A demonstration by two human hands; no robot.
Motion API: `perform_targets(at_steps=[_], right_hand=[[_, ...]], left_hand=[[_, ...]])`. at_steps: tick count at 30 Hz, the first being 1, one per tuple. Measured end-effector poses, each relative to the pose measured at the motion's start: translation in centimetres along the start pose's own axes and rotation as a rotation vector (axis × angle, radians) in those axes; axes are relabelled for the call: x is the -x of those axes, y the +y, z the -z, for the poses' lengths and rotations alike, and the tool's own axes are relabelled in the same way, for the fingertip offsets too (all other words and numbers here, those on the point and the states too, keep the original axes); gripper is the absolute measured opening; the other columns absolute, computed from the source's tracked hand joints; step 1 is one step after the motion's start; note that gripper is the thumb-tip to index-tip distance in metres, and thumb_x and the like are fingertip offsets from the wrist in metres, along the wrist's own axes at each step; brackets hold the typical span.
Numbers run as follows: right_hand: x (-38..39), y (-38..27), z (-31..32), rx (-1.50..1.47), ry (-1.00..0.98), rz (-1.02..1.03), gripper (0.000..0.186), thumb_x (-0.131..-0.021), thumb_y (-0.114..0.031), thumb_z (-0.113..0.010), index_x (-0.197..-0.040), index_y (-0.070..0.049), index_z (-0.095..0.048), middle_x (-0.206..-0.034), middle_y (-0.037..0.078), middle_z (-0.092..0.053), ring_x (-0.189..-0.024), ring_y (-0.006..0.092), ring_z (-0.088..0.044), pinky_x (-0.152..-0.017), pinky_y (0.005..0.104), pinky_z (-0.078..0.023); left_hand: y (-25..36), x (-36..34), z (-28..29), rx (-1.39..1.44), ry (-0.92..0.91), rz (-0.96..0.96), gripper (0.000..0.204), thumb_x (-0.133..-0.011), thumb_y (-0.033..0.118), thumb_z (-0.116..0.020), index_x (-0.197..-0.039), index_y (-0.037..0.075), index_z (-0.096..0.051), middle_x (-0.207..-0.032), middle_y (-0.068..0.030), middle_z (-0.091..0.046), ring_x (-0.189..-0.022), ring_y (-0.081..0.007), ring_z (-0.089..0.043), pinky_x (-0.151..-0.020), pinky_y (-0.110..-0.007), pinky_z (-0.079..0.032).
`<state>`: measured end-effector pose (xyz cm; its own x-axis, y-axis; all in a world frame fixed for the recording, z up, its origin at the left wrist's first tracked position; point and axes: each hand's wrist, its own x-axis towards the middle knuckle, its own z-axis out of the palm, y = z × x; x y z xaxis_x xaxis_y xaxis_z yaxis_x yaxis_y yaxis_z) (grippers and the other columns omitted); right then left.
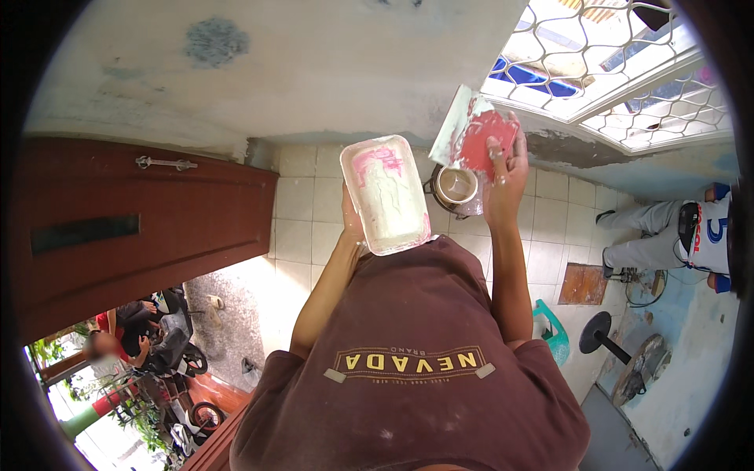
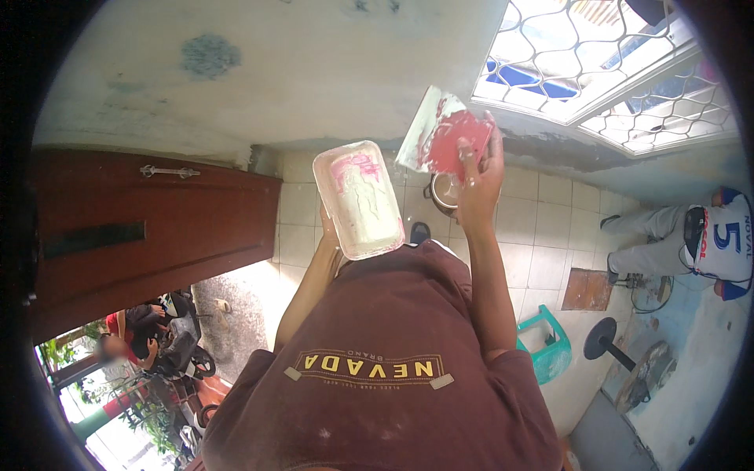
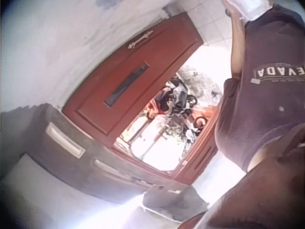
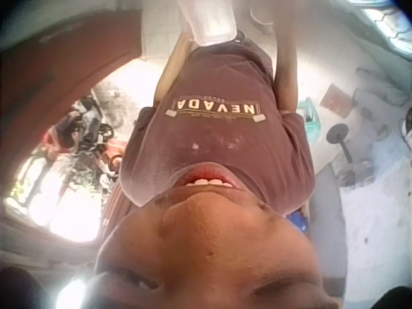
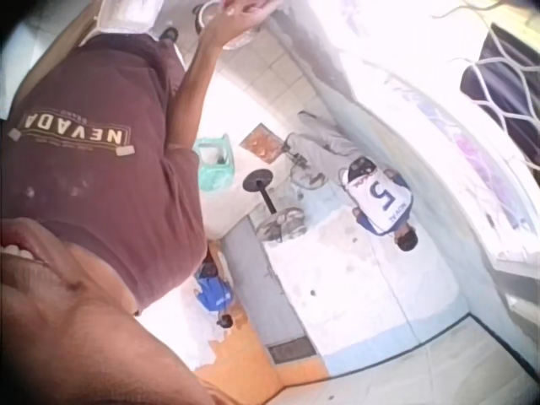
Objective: The person applies a white compound to a wall using a red scraper, dipping the scraper into a plastic container for more material as needed.
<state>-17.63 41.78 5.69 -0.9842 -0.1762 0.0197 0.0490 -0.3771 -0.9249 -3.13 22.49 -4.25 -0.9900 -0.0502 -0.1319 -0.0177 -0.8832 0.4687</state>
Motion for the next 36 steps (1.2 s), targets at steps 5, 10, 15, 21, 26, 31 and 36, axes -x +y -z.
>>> perform_targets(at_steps=[5, 10, 15, 21, 26, 31, 36], right_hand=[[2.3, 0.6, 2.9, 0.195, -0.183, 0.026, 0.048, -0.100, -0.011, -0.061, -0.144, -0.004, -0.044, -0.115, 0.010, -0.067, -0.102, 0.0125, -0.063, -0.084, 0.0258, -0.052], [4.8, 0.0, 2.6, -0.639, -0.286, -0.380, 0.033, -0.101, -0.023, -0.058, -0.122, 0.002, -0.060, -0.128, 0.024, -0.065, -0.112, 0.0283, -0.068, -0.078, 0.0280, -0.055], [5.2, 2.4, 3.3, -0.337, -0.023, -0.485, 0.017, -0.104, -0.023, -0.057, -0.107, -0.008, -0.064, -0.069, 0.002, -0.065, -0.058, 0.0089, -0.061, -0.050, 0.0203, -0.044], [4.8, 3.5, 5.2, -0.598, -0.312, -0.644, 0.013, -0.104, -0.023, -0.056, -0.105, -0.012, -0.065, -0.059, -0.006, -0.054, -0.046, 0.0053, -0.047, -0.044, 0.0220, -0.035], [5.0, 3.8, 3.6, -0.386, -0.142, -0.559, 0.016, -0.103, -0.018, -0.057, -0.116, -0.011, -0.063, -0.113, 0.001, -0.066, -0.102, 0.0132, -0.062, -0.082, 0.0280, -0.049], [4.0, 4.6, 2.8, -0.343, -0.350, -0.467, 0.043, -0.099, -0.006, -0.056, -0.141, -0.004, -0.047, -0.135, 0.007, -0.059, -0.121, 0.0205, -0.059, -0.103, 0.0381, -0.048], [2.1, 3.9, 0.5, -0.361, -0.334, -0.559, 0.044, -0.100, -0.013, -0.057, -0.141, -0.001, -0.046, -0.130, 0.008, -0.061, -0.114, 0.0163, -0.062, -0.097, 0.0371, -0.053]], left_hand=[[-0.2, -0.8, -0.8, 0.035, 0.065, -0.087, 0.083, -0.099, 0.071, -0.027, -0.150, 0.006, -0.037, -0.140, -0.0179, -0.054, -0.125, -0.0300, -0.059, -0.104, -0.046, -0.051], [-0.8, -1.5, -0.4, 0.013, 0.174, -0.035, 0.083, -0.098, 0.072, -0.029, -0.150, 0.008, -0.037, -0.139, -0.0169, -0.054, -0.125, -0.0301, -0.058, -0.103, -0.047, -0.052], [-0.7, -2.1, -2.9, -0.092, 0.229, -0.089, 0.082, -0.099, 0.071, -0.030, -0.150, 0.007, -0.037, -0.139, -0.0165, -0.054, -0.125, -0.0295, -0.058, -0.103, -0.046, -0.051], [-0.6, -1.7, -0.9, -0.061, 0.209, -0.052, 0.080, -0.099, 0.070, -0.032, -0.148, 0.007, -0.040, -0.136, -0.0160, -0.056, -0.122, -0.0284, -0.060, -0.101, -0.045, -0.053], [-0.4, -1.2, 0.3, 0.052, 0.222, -0.102, 0.078, -0.100, 0.068, -0.034, -0.146, 0.006, -0.043, -0.133, -0.0155, -0.059, -0.119, -0.0286, -0.062, -0.100, -0.045, -0.054], [0.6, 1.3, 0.4, 0.029, 0.230, -0.123, 0.072, -0.102, 0.063, -0.037, -0.146, 0.007, -0.045, -0.134, -0.0146, -0.059, -0.119, -0.0274, -0.062, -0.101, -0.044, -0.053], [1.0, 2.5, 0.1, -0.060, 0.305, -0.086, 0.074, -0.101, 0.063, -0.038, -0.147, 0.005, -0.043, -0.137, -0.0155, -0.057, -0.121, -0.0261, -0.061, -0.102, -0.042, -0.052]])
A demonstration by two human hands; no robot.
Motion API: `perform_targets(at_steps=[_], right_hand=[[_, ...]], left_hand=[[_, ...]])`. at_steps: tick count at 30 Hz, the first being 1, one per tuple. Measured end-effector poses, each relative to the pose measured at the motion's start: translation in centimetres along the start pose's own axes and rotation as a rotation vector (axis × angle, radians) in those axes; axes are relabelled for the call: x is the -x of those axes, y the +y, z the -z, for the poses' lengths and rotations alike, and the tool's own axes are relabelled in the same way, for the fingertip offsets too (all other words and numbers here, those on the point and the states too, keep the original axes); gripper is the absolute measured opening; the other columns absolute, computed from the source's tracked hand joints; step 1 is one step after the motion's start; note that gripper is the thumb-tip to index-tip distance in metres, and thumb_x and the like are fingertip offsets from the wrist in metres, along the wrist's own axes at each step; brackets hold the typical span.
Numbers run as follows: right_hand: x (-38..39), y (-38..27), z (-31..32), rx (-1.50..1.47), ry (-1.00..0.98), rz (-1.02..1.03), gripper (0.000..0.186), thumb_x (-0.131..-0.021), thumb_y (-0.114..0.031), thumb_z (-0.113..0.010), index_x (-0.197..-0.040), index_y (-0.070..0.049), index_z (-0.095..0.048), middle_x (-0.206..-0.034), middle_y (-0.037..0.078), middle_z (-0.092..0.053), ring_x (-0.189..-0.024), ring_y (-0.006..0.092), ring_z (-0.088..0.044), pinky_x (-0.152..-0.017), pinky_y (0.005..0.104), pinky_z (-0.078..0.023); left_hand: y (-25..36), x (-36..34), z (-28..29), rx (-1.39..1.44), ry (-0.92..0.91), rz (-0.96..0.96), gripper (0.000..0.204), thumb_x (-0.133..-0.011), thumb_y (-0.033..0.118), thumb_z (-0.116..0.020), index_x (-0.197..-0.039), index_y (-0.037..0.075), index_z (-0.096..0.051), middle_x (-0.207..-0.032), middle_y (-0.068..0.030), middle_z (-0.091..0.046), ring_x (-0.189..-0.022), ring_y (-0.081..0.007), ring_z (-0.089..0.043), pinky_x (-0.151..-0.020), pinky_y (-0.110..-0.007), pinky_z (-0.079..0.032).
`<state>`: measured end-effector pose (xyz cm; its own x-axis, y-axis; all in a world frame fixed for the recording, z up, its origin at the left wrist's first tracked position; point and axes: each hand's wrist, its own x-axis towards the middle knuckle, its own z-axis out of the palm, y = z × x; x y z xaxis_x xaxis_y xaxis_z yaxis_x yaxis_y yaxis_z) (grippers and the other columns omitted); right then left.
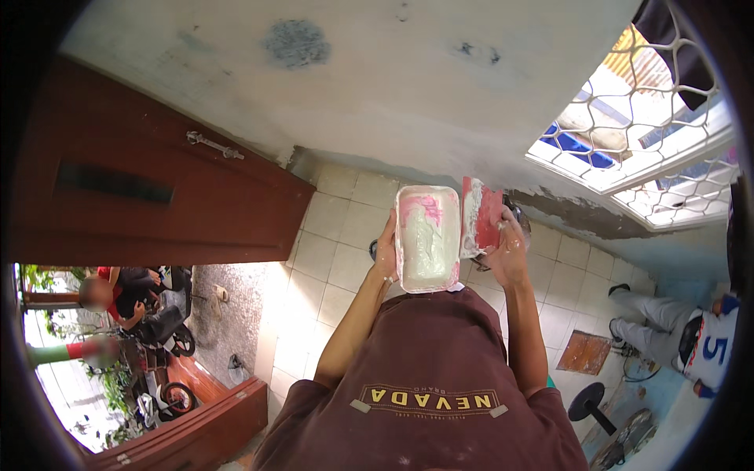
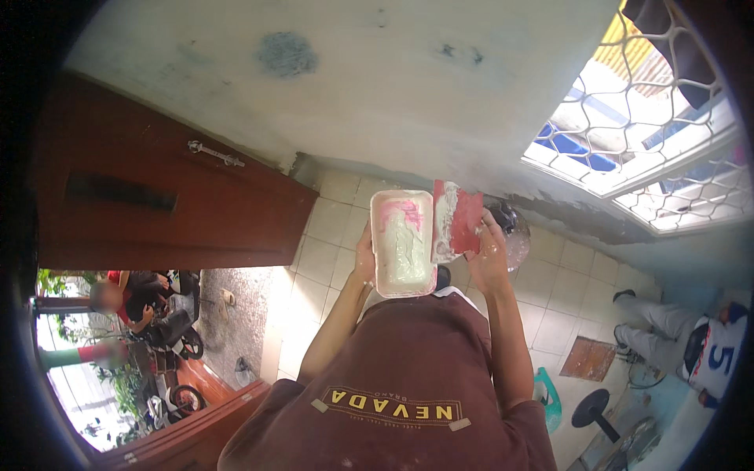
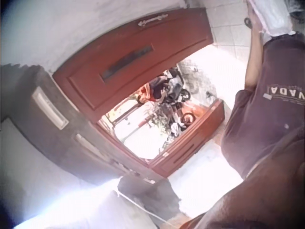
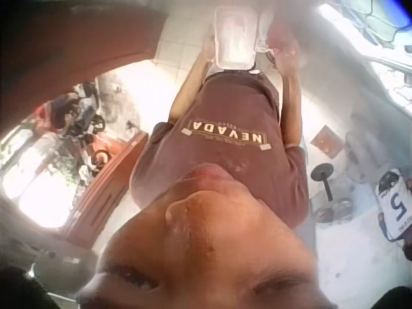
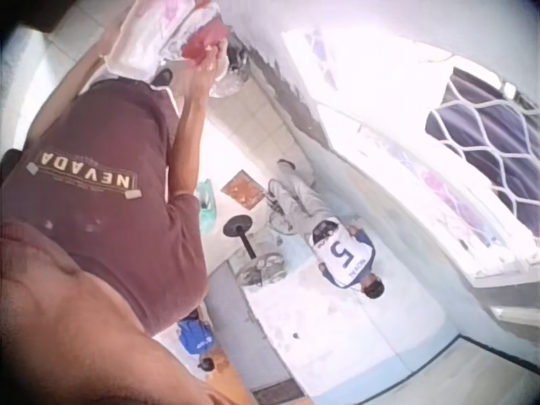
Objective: The person applies a white compound to a wall using a red scraper, dipping the scraper into a plastic container for more material as needed.
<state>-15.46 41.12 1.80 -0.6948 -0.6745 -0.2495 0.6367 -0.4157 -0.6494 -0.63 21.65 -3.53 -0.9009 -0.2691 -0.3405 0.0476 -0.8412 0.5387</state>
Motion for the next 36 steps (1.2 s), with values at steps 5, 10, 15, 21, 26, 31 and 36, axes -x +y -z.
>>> perform_targets(at_steps=[5, 10, 15, 21, 26, 31, 36], right_hand=[[-2.3, 0.0, -2.7, 0.366, 0.099, 0.064, 0.032, -0.103, -0.022, -0.060, -0.124, 0.002, -0.059, -0.111, 0.005, -0.068, -0.096, 0.0092, -0.064, -0.084, 0.0251, -0.051], [-2.7, 0.4, -3.0, 0.462, 0.131, 0.080, 0.030, -0.101, -0.021, -0.062, -0.118, 0.003, -0.062, -0.105, 0.006, -0.070, -0.090, 0.0085, -0.064, -0.080, 0.0250, -0.051], [-2.3, 0.2, -2.4, 0.486, 0.140, 0.090, 0.027, -0.099, -0.020, -0.065, -0.115, 0.003, -0.064, -0.102, 0.007, -0.070, -0.089, 0.0094, -0.064, -0.079, 0.0261, -0.051], [-2.0, 0.1, -2.1, 0.554, 0.214, 0.128, 0.025, -0.096, -0.017, -0.069, -0.111, 0.003, -0.066, -0.099, 0.007, -0.071, -0.086, 0.0104, -0.064, -0.076, 0.0277, -0.051], [-1.5, 0.3, -2.5, 0.595, 0.266, 0.213, 0.025, -0.095, -0.018, -0.071, -0.108, 0.004, -0.066, -0.092, 0.006, -0.071, -0.079, 0.0088, -0.063, -0.071, 0.0259, -0.050], [-1.5, 1.3, -2.4, 0.652, 0.389, 0.349, 0.028, -0.094, -0.021, -0.073, -0.103, 0.005, -0.067, -0.089, 0.006, -0.071, -0.074, 0.0067, -0.060, -0.066, 0.0242, -0.048], [-4.1, 2.5, -1.9, 0.686, 0.547, 0.580, 0.031, -0.094, -0.024, -0.074, -0.102, 0.005, -0.068, -0.087, 0.007, -0.071, -0.078, 0.0093, -0.059, -0.069, 0.0279, -0.048]], left_hand=[[-0.2, 0.7, -0.7, 0.053, -0.044, 0.017, 0.071, -0.104, 0.061, -0.029, -0.146, 0.007, -0.045, -0.134, -0.0139, -0.060, -0.117, -0.0264, -0.063, -0.099, -0.044, -0.055], [-0.3, 0.7, 0.0, 0.091, -0.063, 0.074, 0.076, -0.102, 0.065, -0.033, -0.148, 0.005, -0.042, -0.138, -0.0159, -0.057, -0.121, -0.0270, -0.061, -0.103, -0.044, -0.052], [0.3, 0.1, 0.1, 0.004, -0.064, 0.026, 0.077, -0.101, 0.065, -0.035, -0.149, 0.004, -0.040, -0.140, -0.0163, -0.055, -0.125, -0.0265, -0.059, -0.105, -0.042, -0.051], [0.9, 0.5, -1.0, 0.013, -0.031, 0.061, 0.068, -0.104, 0.060, -0.030, -0.144, 0.008, -0.047, -0.131, -0.0120, -0.061, -0.115, -0.0247, -0.063, -0.099, -0.042, -0.055], [0.3, 0.2, 0.0, -0.057, -0.097, 0.101, 0.072, -0.104, 0.062, -0.027, -0.148, 0.007, -0.042, -0.137, -0.0129, -0.057, -0.121, -0.0248, -0.061, -0.101, -0.043, -0.054], [-1.4, -0.2, 2.4, -0.154, -0.085, 0.116, 0.073, -0.104, 0.062, -0.027, -0.151, 0.008, -0.038, -0.141, -0.0136, -0.054, -0.124, -0.0252, -0.059, -0.103, -0.042, -0.052], [-2.3, -0.5, 2.8, -0.278, -0.070, 0.078, 0.072, -0.105, 0.060, -0.031, -0.151, 0.005, -0.037, -0.144, -0.0140, -0.052, -0.127, -0.0249, -0.056, -0.108, -0.040, -0.047]])
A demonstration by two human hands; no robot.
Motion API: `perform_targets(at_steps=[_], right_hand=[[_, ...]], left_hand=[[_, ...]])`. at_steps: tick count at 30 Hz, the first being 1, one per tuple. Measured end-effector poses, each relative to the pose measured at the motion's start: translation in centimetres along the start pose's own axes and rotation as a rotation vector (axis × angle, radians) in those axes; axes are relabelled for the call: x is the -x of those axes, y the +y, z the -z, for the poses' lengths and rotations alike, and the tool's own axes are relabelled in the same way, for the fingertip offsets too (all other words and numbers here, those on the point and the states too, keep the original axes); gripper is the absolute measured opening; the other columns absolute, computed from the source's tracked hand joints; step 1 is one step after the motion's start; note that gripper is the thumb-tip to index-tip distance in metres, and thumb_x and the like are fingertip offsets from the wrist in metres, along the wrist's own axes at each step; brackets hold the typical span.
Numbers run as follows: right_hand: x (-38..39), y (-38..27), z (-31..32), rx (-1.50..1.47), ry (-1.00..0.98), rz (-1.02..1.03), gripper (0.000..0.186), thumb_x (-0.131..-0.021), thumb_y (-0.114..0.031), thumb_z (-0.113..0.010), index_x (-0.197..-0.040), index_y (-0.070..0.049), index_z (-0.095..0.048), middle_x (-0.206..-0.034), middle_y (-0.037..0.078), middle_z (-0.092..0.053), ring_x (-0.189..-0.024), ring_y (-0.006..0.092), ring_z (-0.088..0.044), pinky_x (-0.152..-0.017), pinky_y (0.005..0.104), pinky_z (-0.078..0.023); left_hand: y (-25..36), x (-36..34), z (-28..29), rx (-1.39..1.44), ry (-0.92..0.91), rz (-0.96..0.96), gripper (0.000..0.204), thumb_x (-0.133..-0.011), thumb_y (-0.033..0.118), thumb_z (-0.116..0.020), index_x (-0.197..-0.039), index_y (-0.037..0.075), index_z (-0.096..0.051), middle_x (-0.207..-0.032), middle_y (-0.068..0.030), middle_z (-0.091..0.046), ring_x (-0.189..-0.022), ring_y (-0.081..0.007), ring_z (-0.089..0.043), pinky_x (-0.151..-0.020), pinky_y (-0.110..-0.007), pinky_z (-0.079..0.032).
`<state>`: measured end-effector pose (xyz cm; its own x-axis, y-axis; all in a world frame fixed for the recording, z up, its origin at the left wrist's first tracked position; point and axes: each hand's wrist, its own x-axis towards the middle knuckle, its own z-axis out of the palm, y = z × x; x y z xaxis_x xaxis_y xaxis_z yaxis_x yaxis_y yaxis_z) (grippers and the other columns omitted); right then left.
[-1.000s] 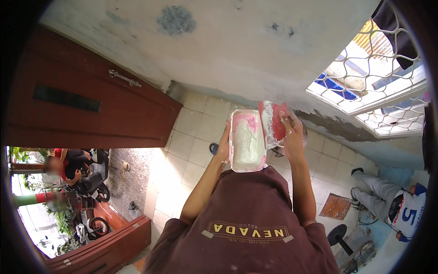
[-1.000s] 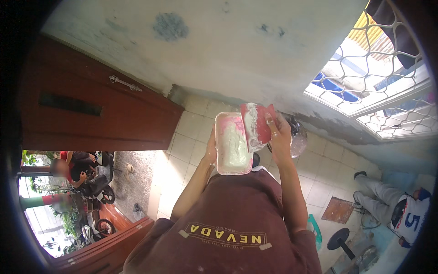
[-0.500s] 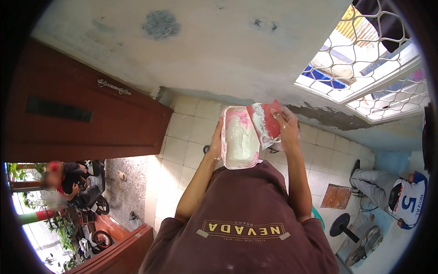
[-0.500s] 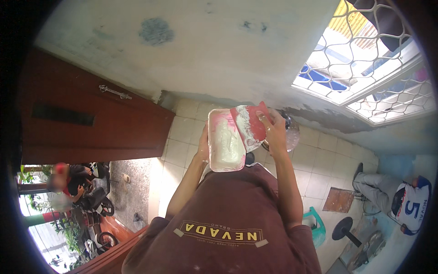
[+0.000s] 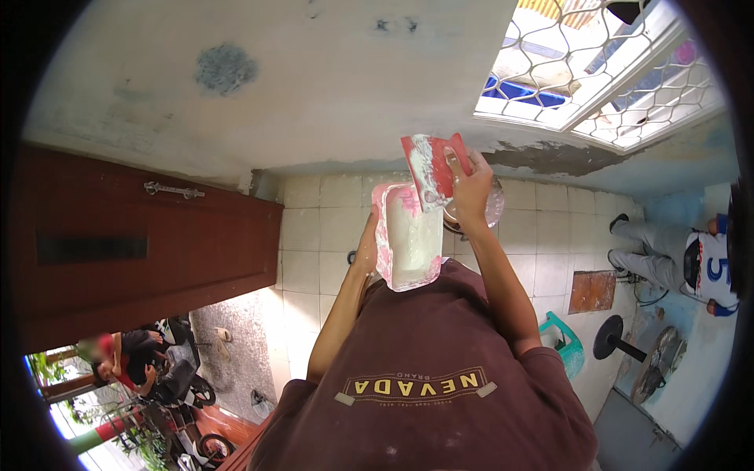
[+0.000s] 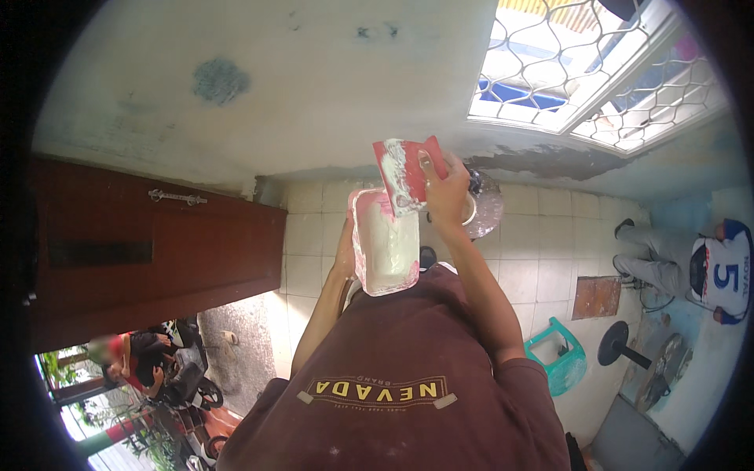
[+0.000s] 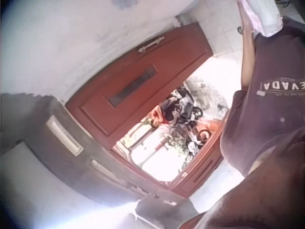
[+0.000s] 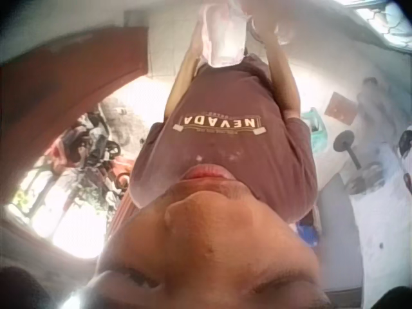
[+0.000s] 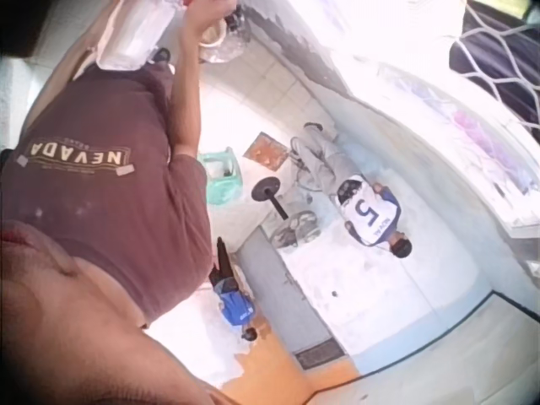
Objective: The person applies a white compound to a wall using a red scraper, dipping the scraper into a plastic container for more material as needed.
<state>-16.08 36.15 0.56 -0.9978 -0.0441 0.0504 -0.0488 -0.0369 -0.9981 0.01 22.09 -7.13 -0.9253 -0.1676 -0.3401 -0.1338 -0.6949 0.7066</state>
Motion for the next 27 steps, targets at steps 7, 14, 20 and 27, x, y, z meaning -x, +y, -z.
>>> perform_targets(at_steps=[7, 14, 20, 27], right_hand=[[-2.1, 0.6, -1.7, -0.108, 0.024, 0.002, 0.030, -0.094, -0.026, -0.072, -0.101, 0.003, -0.068, -0.082, 0.005, -0.067, -0.075, 0.0102, -0.055, -0.070, 0.0294, -0.046], [-4.1, -0.1, -1.3, -0.309, 0.086, -0.194, 0.026, -0.100, -0.025, -0.066, -0.110, -0.002, -0.062, -0.096, 0.004, -0.067, -0.080, 0.0083, -0.058, -0.069, 0.0273, -0.048], [0.1, -2.7, 1.3, -0.568, -0.177, -0.217, 0.038, -0.100, -0.014, -0.063, -0.134, -0.003, -0.049, -0.123, 0.009, -0.064, -0.105, 0.0147, -0.065, -0.080, 0.0310, -0.055], [2.9, -3.0, 3.6, -0.531, -0.410, -0.272, 0.041, -0.099, -0.005, -0.060, -0.137, 0.001, -0.048, -0.132, 0.010, -0.061, -0.111, 0.0174, -0.064, -0.087, 0.0321, -0.056]], left_hand=[[1.4, 1.4, -1.2, 0.057, -0.059, 0.055, 0.073, -0.105, 0.057, -0.036, -0.151, 0.000, -0.037, -0.148, -0.0146, -0.049, -0.134, -0.0243, -0.050, -0.113, -0.038, -0.040], [1.9, 2.8, -0.7, -0.002, 0.023, 0.003, 0.073, -0.104, 0.059, -0.035, -0.149, 0.001, -0.039, -0.142, -0.0152, -0.053, -0.129, -0.0251, -0.054, -0.110, -0.039, -0.044], [2.9, 2.6, -1.4, 0.227, 0.126, -0.115, 0.072, -0.103, 0.062, -0.032, -0.146, 0.005, -0.043, -0.133, -0.0142, -0.058, -0.119, -0.0249, -0.060, -0.100, -0.042, -0.053], [3.2, 1.0, -0.8, 0.320, 0.096, -0.081, 0.068, -0.103, 0.062, -0.031, -0.146, 0.011, -0.044, -0.133, -0.0116, -0.059, -0.119, -0.0254, -0.061, -0.099, -0.044, -0.055]])
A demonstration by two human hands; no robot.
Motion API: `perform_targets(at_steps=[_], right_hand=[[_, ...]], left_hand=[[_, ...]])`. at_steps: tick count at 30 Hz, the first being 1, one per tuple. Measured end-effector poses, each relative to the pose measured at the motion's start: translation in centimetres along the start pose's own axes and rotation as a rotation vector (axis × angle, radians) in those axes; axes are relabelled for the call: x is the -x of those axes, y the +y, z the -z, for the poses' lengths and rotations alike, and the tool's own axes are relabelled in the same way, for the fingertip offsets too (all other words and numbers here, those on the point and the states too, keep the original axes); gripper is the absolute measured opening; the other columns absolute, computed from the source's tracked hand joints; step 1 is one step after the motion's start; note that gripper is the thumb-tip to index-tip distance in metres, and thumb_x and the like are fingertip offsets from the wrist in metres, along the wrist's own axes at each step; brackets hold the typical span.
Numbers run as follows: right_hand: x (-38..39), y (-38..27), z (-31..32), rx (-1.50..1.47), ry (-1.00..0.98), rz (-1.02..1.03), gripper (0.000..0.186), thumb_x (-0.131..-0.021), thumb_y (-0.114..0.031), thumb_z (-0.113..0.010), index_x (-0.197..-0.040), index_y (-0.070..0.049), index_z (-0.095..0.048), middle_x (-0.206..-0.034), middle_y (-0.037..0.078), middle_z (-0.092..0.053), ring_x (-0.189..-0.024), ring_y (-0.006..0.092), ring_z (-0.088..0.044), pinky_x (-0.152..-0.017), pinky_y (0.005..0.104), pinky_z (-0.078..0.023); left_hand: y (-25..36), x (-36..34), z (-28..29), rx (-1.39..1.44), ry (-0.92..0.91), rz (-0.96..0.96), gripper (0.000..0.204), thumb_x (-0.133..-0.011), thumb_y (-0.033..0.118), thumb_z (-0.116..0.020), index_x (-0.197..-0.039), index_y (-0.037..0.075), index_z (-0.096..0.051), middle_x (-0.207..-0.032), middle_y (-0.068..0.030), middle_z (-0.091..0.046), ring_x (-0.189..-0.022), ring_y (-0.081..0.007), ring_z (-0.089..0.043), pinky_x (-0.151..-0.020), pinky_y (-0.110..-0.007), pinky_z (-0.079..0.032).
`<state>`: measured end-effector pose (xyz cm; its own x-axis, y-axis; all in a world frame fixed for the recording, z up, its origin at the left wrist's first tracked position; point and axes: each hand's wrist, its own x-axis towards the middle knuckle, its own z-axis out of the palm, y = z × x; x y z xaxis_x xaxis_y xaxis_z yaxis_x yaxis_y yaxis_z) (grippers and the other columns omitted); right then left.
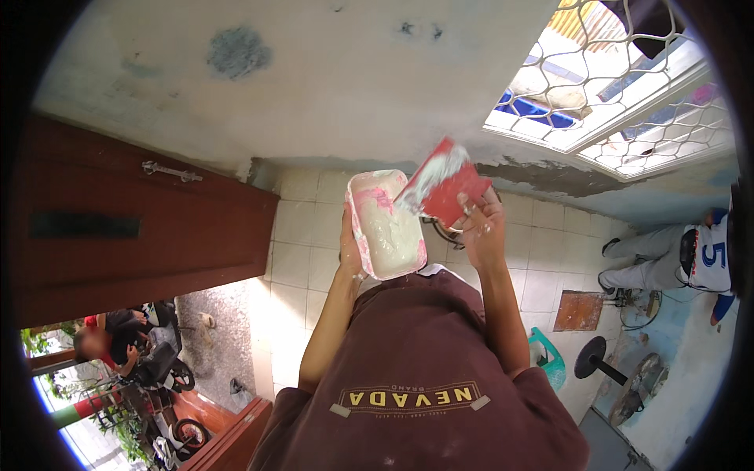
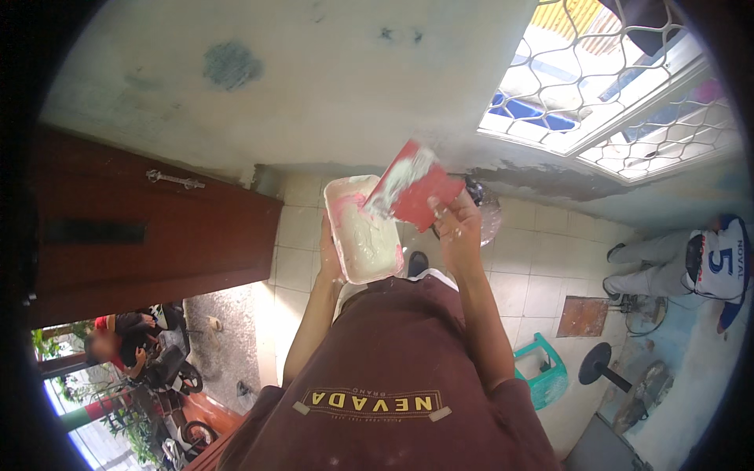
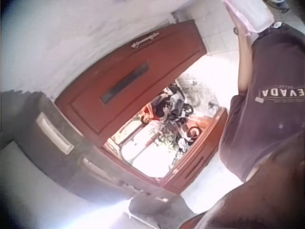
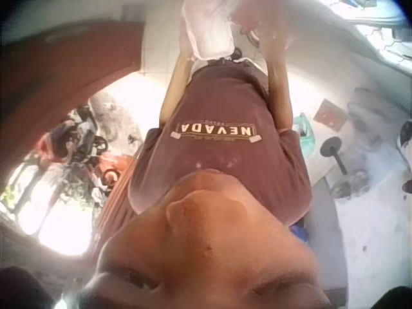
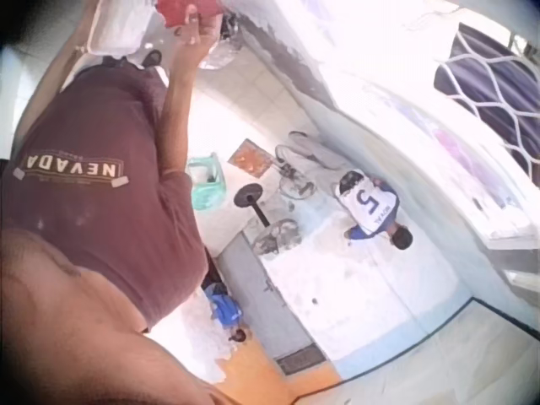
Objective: The person applies a white compound to a wall using a red scraper, dipping the scraper into a plastic container for more material as needed.
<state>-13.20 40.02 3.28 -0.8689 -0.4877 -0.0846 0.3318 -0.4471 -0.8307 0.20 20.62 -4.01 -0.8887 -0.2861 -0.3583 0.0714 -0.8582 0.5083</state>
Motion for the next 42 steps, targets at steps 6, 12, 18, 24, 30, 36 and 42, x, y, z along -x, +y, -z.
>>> perform_targets(at_steps=[6, 12, 18, 24, 30, 36, 42], right_hand=[[0.2, -2.6, 2.3, 0.365, -0.367, 0.497, 0.020, -0.084, -0.001, -0.064, -0.101, 0.001, -0.076, -0.144, 0.018, -0.050, -0.122, 0.0256, -0.058, -0.098, 0.0393, -0.049], [2.1, -2.6, 3.6, 0.276, -0.279, 0.173, 0.036, -0.083, 0.007, -0.057, -0.116, 0.003, -0.070, -0.138, 0.017, -0.053, -0.128, 0.0256, -0.054, -0.104, 0.0393, -0.047], [1.9, -0.8, 6.6, 0.062, -0.166, 0.149, 0.052, -0.093, 0.005, -0.054, -0.145, 0.000, -0.046, -0.132, 0.017, -0.058, -0.122, 0.0232, -0.058, -0.103, 0.0368, -0.049], [-0.1, -2.1, 3.0, 0.023, -0.027, 0.034, 0.062, -0.096, -0.001, -0.060, -0.152, -0.007, -0.034, -0.129, 0.017, -0.060, -0.111, 0.0168, -0.062, -0.089, 0.0315, -0.055], [-1.8, -1.1, 2.6, 0.275, 0.056, -0.080, 0.036, -0.097, -0.011, -0.066, -0.130, -0.004, -0.053, -0.109, 0.012, -0.070, -0.092, 0.0122, -0.067, -0.077, 0.0266, -0.056], [-2.2, -0.9, 2.1, 0.345, 0.028, -0.057, 0.034, -0.098, -0.012, -0.067, -0.128, -0.004, -0.053, -0.100, 0.009, -0.072, -0.088, 0.0112, -0.067, -0.076, 0.0254, -0.054], [-1.9, -0.6, 2.0, 0.424, 0.037, 0.064, 0.033, -0.096, -0.012, -0.069, -0.124, -0.001, -0.055, -0.095, 0.010, -0.073, -0.083, 0.0102, -0.067, -0.073, 0.0257, -0.054]], left_hand=[[-0.6, -0.8, -1.9, 0.007, -0.035, 0.075, 0.073, -0.102, 0.064, -0.034, -0.146, 0.008, -0.043, -0.133, -0.0138, -0.059, -0.119, -0.0259, -0.062, -0.099, -0.043, -0.055], [-1.3, -1.6, -2.5, 0.084, -0.088, 0.105, 0.072, -0.101, 0.064, -0.035, -0.146, 0.008, -0.044, -0.134, -0.0148, -0.058, -0.119, -0.0270, -0.062, -0.100, -0.045, -0.055], [-1.0, -1.5, -3.2, 0.090, -0.093, 0.170, 0.067, -0.101, 0.062, -0.037, -0.142, 0.010, -0.049, -0.131, -0.0124, -0.061, -0.115, -0.0276, -0.064, -0.095, -0.046, -0.057], [-1.1, -1.1, -3.4, 0.022, -0.121, 0.200, 0.069, -0.100, 0.063, -0.040, -0.142, 0.010, -0.050, -0.131, -0.0119, -0.061, -0.113, -0.0260, -0.065, -0.096, -0.044, -0.057], [-1.1, -0.9, -3.9, -0.107, -0.056, 0.186, 0.069, -0.100, 0.063, -0.042, -0.142, 0.009, -0.050, -0.131, -0.0121, -0.061, -0.115, -0.0236, -0.064, -0.096, -0.041, -0.055], [-0.8, -1.0, -4.0, -0.110, -0.122, 0.160, 0.072, -0.102, 0.062, -0.036, -0.147, 0.006, -0.044, -0.139, -0.0135, -0.057, -0.124, -0.0240, -0.059, -0.104, -0.040, -0.050], [-1.2, -1.1, -4.0, -0.134, -0.157, 0.122, 0.072, -0.103, 0.060, -0.035, -0.149, 0.004, -0.042, -0.141, -0.0137, -0.056, -0.125, -0.0241, -0.058, -0.105, -0.039, -0.049]])
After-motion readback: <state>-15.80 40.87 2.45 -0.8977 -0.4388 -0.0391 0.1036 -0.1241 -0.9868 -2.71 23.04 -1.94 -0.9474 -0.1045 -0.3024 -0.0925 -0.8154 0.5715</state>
